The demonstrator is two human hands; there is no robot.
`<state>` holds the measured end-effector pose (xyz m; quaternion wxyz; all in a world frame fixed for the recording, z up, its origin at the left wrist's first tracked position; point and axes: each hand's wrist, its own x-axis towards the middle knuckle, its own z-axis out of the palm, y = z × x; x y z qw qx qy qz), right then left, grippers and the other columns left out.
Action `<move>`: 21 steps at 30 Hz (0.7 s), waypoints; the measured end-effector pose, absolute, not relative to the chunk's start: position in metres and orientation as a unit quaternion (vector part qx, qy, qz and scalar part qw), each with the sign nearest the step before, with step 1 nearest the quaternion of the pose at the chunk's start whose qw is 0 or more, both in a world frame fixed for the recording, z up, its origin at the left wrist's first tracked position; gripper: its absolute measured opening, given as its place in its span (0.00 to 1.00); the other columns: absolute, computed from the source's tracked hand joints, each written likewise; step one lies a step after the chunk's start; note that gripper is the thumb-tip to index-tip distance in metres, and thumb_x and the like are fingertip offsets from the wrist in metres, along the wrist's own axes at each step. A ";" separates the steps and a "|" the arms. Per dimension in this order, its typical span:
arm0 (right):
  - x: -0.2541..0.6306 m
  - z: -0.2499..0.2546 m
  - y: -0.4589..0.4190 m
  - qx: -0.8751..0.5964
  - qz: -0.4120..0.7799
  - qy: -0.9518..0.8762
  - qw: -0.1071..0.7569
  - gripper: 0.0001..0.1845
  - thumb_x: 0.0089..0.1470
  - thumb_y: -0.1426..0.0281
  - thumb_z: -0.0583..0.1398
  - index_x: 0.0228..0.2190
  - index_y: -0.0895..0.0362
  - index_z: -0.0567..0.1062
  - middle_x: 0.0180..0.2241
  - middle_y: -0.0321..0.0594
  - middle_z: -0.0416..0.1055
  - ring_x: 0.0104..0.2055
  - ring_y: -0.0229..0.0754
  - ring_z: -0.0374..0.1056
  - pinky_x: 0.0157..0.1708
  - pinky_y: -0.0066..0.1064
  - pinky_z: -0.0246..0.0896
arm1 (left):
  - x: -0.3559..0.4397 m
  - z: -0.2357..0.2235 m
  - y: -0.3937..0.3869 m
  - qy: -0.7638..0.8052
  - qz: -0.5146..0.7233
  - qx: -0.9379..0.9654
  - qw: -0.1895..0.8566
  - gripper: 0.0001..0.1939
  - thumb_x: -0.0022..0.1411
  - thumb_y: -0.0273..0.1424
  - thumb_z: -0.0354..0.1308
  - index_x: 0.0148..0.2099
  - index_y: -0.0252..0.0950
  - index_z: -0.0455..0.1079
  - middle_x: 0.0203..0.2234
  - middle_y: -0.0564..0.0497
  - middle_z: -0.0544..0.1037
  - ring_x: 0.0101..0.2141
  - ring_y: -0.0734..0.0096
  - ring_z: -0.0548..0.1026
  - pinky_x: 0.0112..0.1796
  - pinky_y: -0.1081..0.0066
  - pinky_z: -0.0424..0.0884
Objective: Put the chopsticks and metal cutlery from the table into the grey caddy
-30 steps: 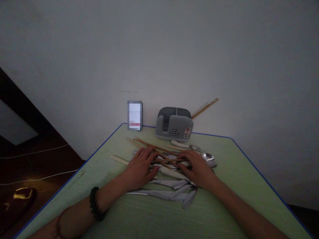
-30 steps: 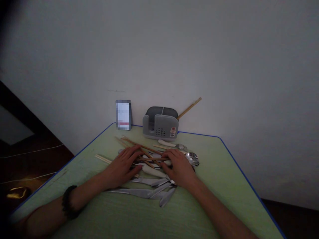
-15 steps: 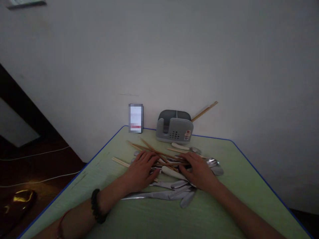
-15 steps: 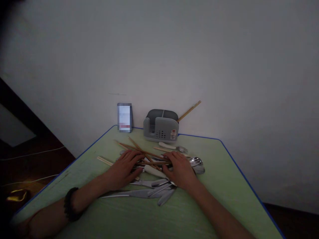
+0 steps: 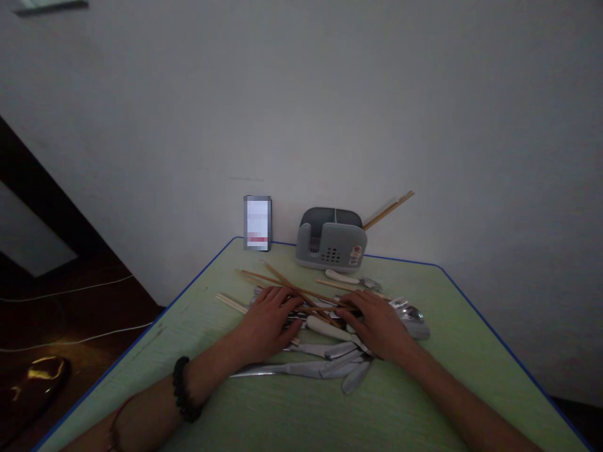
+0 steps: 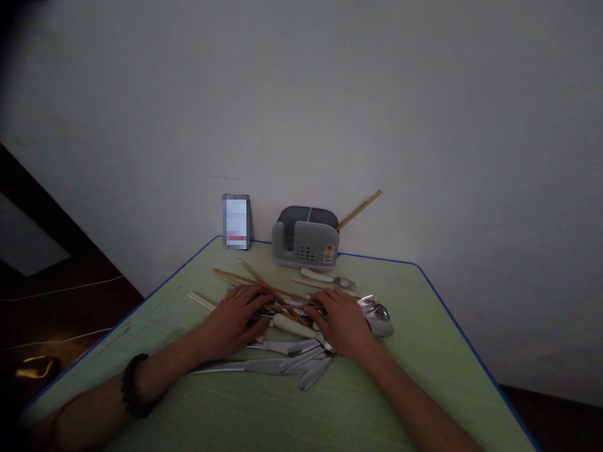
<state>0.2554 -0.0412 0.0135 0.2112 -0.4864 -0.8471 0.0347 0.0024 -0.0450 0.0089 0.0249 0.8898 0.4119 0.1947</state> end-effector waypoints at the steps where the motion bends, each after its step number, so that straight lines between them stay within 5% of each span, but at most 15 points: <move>1: 0.255 0.013 -0.041 -0.487 0.032 -0.847 0.211 0.13 0.60 0.62 0.52 0.37 0.55 0.72 0.37 0.42 0.73 0.40 0.43 0.67 0.40 0.35 0.60 | 0.002 0.009 -0.045 0.411 0.199 0.889 0.023 0.17 0.61 0.34 0.52 0.53 0.39 0.64 0.47 0.45 0.69 0.48 0.58 0.66 0.50 0.55 0.61; 21: 0.251 0.010 -0.044 -0.514 0.011 -0.819 0.254 0.08 0.57 0.65 0.55 0.34 0.55 0.71 0.35 0.43 0.68 0.37 0.44 0.66 0.35 0.35 0.61 | 0.005 0.008 -0.045 0.434 0.195 0.878 0.055 0.15 0.61 0.31 0.51 0.51 0.38 0.65 0.43 0.46 0.69 0.45 0.60 0.65 0.47 0.57 0.64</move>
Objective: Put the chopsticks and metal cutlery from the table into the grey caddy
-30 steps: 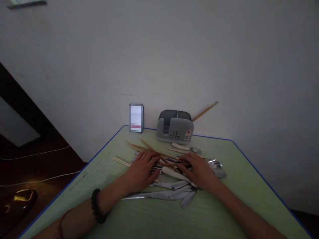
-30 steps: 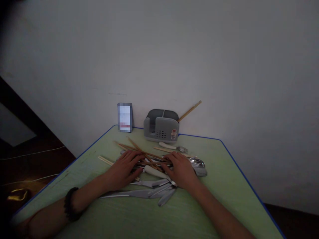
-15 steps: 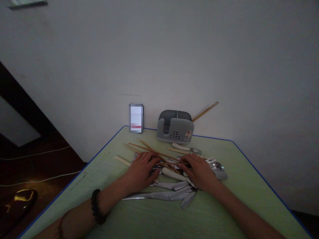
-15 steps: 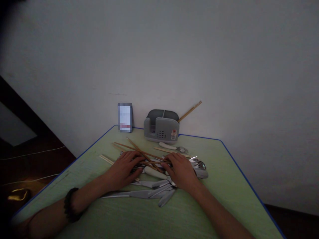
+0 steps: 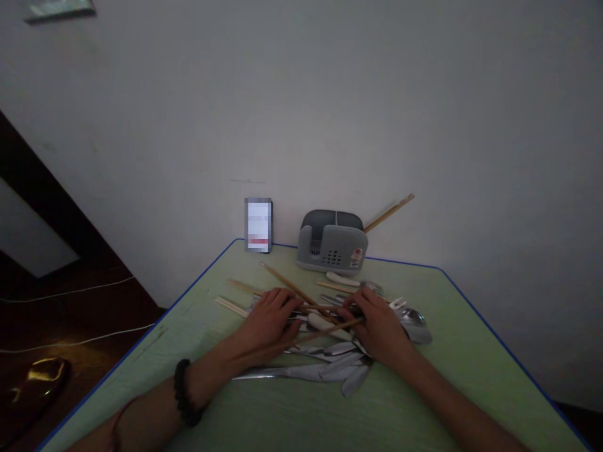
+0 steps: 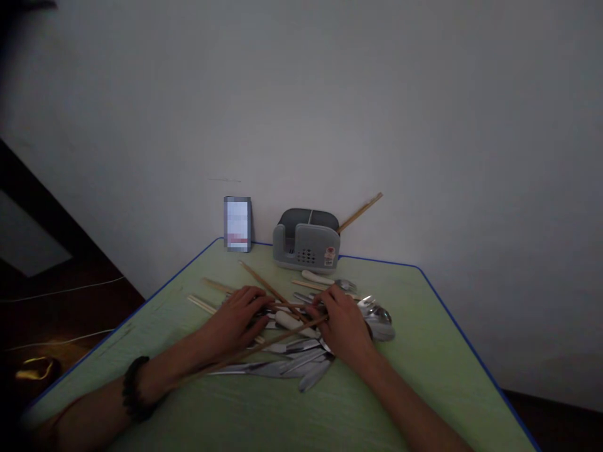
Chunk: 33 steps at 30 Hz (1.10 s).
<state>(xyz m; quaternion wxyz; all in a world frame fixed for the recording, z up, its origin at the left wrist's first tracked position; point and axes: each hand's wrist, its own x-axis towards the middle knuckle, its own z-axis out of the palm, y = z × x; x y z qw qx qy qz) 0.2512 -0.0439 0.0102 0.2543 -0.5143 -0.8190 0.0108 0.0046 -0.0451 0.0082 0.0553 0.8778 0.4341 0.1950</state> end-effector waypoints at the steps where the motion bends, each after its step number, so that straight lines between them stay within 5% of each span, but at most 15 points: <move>1: 0.251 0.010 -0.044 -0.515 0.008 -0.819 0.253 0.08 0.57 0.65 0.55 0.33 0.55 0.71 0.35 0.43 0.68 0.36 0.44 0.66 0.35 0.35 0.61 | 0.005 0.008 -0.045 0.435 0.196 0.877 0.052 0.14 0.62 0.30 0.50 0.50 0.37 0.65 0.43 0.46 0.69 0.44 0.60 0.66 0.47 0.57 0.64; 13: 0.250 0.008 -0.043 -0.527 -0.024 -0.813 0.247 0.17 0.62 0.69 0.45 0.28 0.57 0.70 0.31 0.43 0.67 0.31 0.42 0.63 0.31 0.33 0.56 | 0.004 0.011 -0.046 0.428 0.190 0.882 0.043 0.14 0.63 0.30 0.48 0.49 0.36 0.65 0.42 0.45 0.71 0.44 0.59 0.66 0.45 0.57 0.64; 23: 0.249 0.006 -0.041 -0.575 -0.014 -0.779 0.250 0.14 0.61 0.72 0.46 0.35 0.57 0.70 0.34 0.44 0.73 0.37 0.45 0.67 0.35 0.35 0.54 | 0.002 0.017 -0.049 0.339 0.262 0.902 0.058 0.25 0.61 0.35 0.54 0.59 0.37 0.56 0.52 0.43 0.69 0.53 0.60 0.65 0.52 0.58 0.62; 33: 0.248 0.010 -0.041 -0.598 0.030 -0.756 0.264 0.12 0.59 0.68 0.49 0.42 0.57 0.68 0.30 0.43 0.74 0.32 0.45 0.70 0.32 0.34 0.56 | 0.011 0.021 -0.063 0.135 0.353 0.924 0.049 0.12 0.63 0.31 0.54 0.49 0.40 0.67 0.34 0.49 0.79 0.39 0.68 0.76 0.41 0.67 0.70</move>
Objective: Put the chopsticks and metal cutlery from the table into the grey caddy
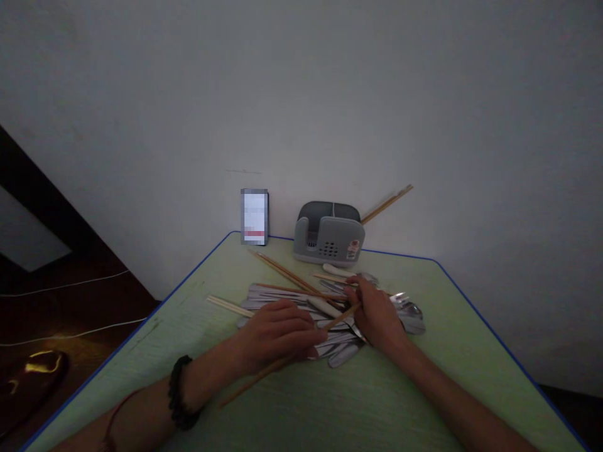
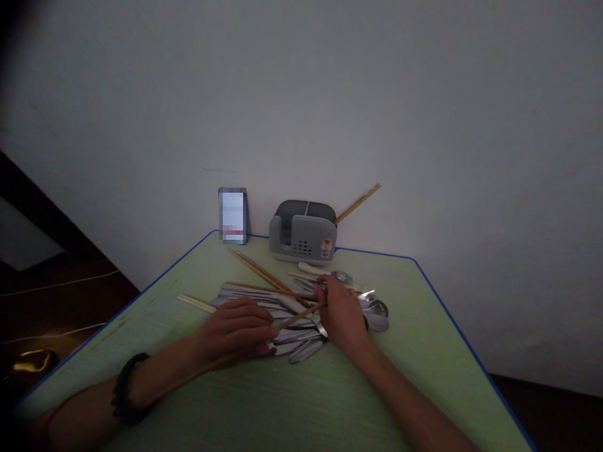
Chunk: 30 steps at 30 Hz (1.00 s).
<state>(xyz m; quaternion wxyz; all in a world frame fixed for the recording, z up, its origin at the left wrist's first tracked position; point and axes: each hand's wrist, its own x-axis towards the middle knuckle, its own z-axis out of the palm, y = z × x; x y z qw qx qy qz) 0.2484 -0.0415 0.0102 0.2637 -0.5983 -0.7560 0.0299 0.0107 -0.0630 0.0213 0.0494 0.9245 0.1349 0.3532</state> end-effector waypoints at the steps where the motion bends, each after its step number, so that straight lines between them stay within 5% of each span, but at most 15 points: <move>1: 0.249 0.010 -0.042 -0.594 0.034 -0.760 0.263 0.12 0.59 0.67 0.50 0.41 0.57 0.68 0.30 0.43 0.74 0.33 0.45 0.70 0.32 0.34 0.56 | 0.011 0.020 -0.062 0.128 0.372 0.918 0.055 0.11 0.63 0.30 0.53 0.48 0.40 0.68 0.34 0.49 0.79 0.38 0.68 0.76 0.40 0.68 0.70; 14: 0.247 0.012 -0.047 -0.429 -0.028 -0.852 0.299 0.11 0.58 0.64 0.55 0.41 0.55 0.70 0.39 0.43 0.72 0.44 0.45 0.64 0.46 0.41 0.54 | 0.009 0.021 -0.055 0.311 0.458 0.827 0.093 0.12 0.64 0.38 0.51 0.35 0.37 0.71 0.26 0.50 0.77 0.29 0.70 0.74 0.31 0.71 0.70; 23: 0.245 0.007 -0.048 -0.410 -0.030 -0.853 0.321 0.15 0.61 0.67 0.49 0.40 0.53 0.74 0.33 0.43 0.70 0.37 0.43 0.64 0.38 0.37 0.59 | 0.005 0.015 -0.055 0.413 0.415 0.781 0.216 0.14 0.64 0.41 0.49 0.38 0.37 0.68 0.30 0.50 0.75 0.33 0.68 0.72 0.36 0.68 0.69; 30: 0.244 0.009 -0.052 -0.421 -0.022 -0.837 0.350 0.17 0.62 0.67 0.47 0.47 0.53 0.70 0.34 0.44 0.68 0.37 0.43 0.63 0.37 0.36 0.61 | 0.004 0.004 -0.054 0.358 0.537 0.721 0.253 0.13 0.68 0.39 0.41 0.43 0.37 0.60 0.30 0.50 0.71 0.32 0.70 0.70 0.35 0.69 0.67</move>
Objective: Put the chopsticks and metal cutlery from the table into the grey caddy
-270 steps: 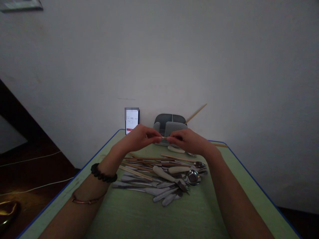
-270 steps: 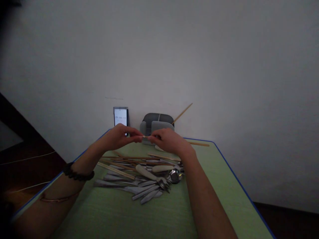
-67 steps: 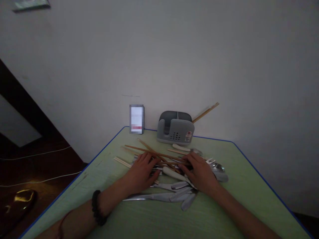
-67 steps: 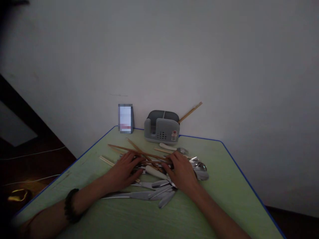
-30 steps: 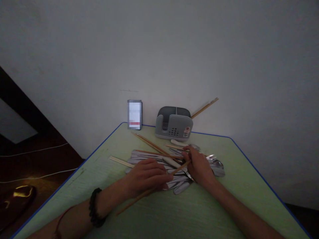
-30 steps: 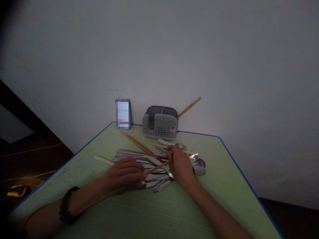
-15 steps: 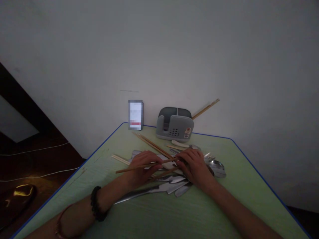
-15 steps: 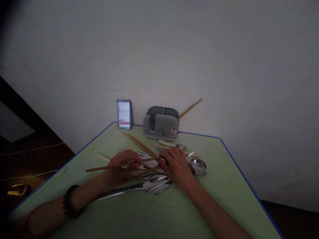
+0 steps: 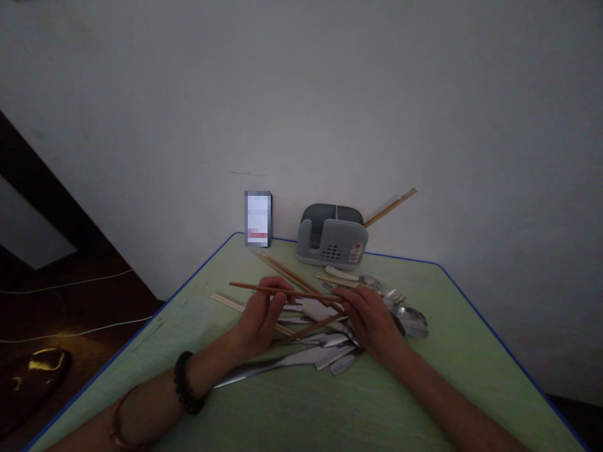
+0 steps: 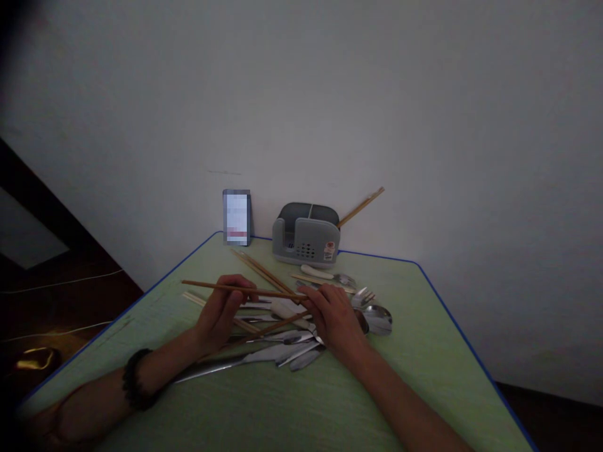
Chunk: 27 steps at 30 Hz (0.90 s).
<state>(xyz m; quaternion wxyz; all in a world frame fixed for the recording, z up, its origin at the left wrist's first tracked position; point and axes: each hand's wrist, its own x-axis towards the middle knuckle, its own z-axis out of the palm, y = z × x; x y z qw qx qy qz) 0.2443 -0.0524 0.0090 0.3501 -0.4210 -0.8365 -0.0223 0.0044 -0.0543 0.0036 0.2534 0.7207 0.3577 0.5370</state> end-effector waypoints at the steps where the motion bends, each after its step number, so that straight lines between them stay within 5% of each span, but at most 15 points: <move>1: 0.245 0.009 -0.052 -0.417 -0.030 -0.837 0.352 0.17 0.62 0.68 0.47 0.47 0.53 0.71 0.34 0.44 0.68 0.36 0.43 0.63 0.36 0.35 0.61 | 0.004 0.001 -0.054 0.345 0.551 0.717 0.251 0.12 0.68 0.39 0.42 0.43 0.37 0.59 0.29 0.51 0.70 0.32 0.71 0.69 0.34 0.69 0.67; 20: 0.248 0.004 -0.049 -0.397 -0.083 -0.826 0.392 0.22 0.55 0.80 0.50 0.49 0.53 0.69 0.37 0.44 0.67 0.38 0.42 0.64 0.35 0.36 0.64 | 0.008 0.018 -0.050 0.316 0.649 0.578 0.381 0.12 0.65 0.41 0.47 0.37 0.37 0.59 0.18 0.58 0.67 0.21 0.75 0.65 0.25 0.73 0.62; 27: 0.246 0.006 -0.049 -0.412 -0.090 -0.817 0.392 0.13 0.58 0.74 0.53 0.44 0.54 0.71 0.36 0.43 0.68 0.37 0.42 0.64 0.35 0.36 0.62 | 0.000 0.019 -0.048 0.406 0.559 0.650 0.316 0.20 0.64 0.37 0.46 0.20 0.35 0.59 0.16 0.56 0.62 0.19 0.77 0.62 0.24 0.73 0.60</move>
